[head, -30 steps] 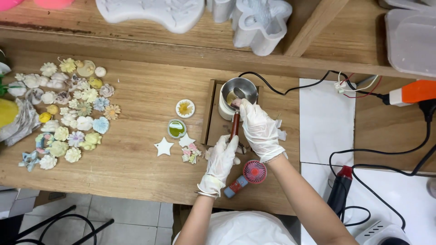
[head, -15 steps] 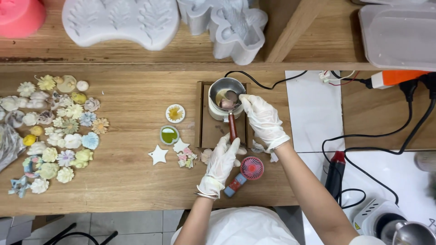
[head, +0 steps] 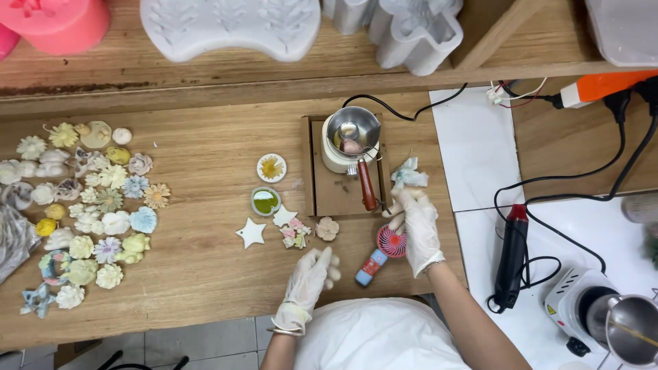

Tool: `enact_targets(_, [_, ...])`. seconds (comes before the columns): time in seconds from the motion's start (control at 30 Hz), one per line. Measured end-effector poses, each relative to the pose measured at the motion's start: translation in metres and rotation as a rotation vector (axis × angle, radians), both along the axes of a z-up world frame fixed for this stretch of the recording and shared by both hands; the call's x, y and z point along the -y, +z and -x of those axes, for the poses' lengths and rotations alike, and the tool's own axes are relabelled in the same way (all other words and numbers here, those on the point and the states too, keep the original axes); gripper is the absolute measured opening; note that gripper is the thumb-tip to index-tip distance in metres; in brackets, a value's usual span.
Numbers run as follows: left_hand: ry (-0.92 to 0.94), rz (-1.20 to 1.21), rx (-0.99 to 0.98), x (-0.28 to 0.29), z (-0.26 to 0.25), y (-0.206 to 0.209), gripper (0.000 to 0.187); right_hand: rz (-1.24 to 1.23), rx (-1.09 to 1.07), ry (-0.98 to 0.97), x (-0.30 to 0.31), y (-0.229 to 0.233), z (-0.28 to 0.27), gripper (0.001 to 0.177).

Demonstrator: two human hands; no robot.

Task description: The person is melting wax in a small pot on an electric heater and stirring it with a spoon for candle making.

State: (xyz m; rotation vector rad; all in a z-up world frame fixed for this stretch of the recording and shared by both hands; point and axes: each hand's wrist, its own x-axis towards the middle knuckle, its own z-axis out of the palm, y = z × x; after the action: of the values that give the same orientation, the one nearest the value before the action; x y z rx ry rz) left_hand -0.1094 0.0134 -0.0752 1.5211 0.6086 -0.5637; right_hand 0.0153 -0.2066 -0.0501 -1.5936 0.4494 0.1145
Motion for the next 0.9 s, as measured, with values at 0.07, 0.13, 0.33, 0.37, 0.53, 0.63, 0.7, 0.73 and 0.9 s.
enact_targets(0.07, [-0.151,-0.094,-0.074,-0.013,0.010,-0.012,0.047,-0.044,-0.074,0.059,-0.009,-0.009,0.003,0.036])
enact_targets(0.13, [-0.303,-0.196,-0.142,-0.030,0.023,-0.051,0.054,-0.093,-0.143,0.115,-0.023,-0.016,-0.003,0.032])
enact_targets(0.33, [-0.479,-0.454,0.026,-0.055,0.042,-0.084,0.056,-0.271,-0.149,0.175,-0.048,-0.056,-0.042,0.030])
enact_targets(0.37, [-0.371,-0.288,-0.071,-0.058,0.041,-0.082,0.056,-0.309,-0.205,0.169,-0.052,-0.062,-0.048,0.030])
enact_targets(0.53, [-0.152,0.054,-0.146,-0.063,0.042,-0.111,0.055,-0.285,-0.259,0.230,-0.055,-0.083,-0.064,0.033])
enact_targets(0.63, [-0.147,0.080,-0.126,-0.067,0.041,-0.115,0.056,-0.253,-0.269,0.258,-0.067,-0.093,-0.069,0.029])
enact_targets(0.7, [-0.163,0.060,-0.151,-0.067,0.036,-0.116,0.056,-0.347,-0.265,0.197,-0.072,-0.094,-0.068,0.028])
enact_targets(0.73, [-0.171,0.059,-0.148,-0.066,0.039,-0.122,0.056,-0.348,-0.260,0.190,-0.073,-0.095,-0.067,0.028])
enact_targets(0.9, [-0.184,0.015,-0.092,-0.068,0.036,-0.128,0.054,-0.469,-0.224,0.127,-0.074,-0.124,-0.062,0.030])
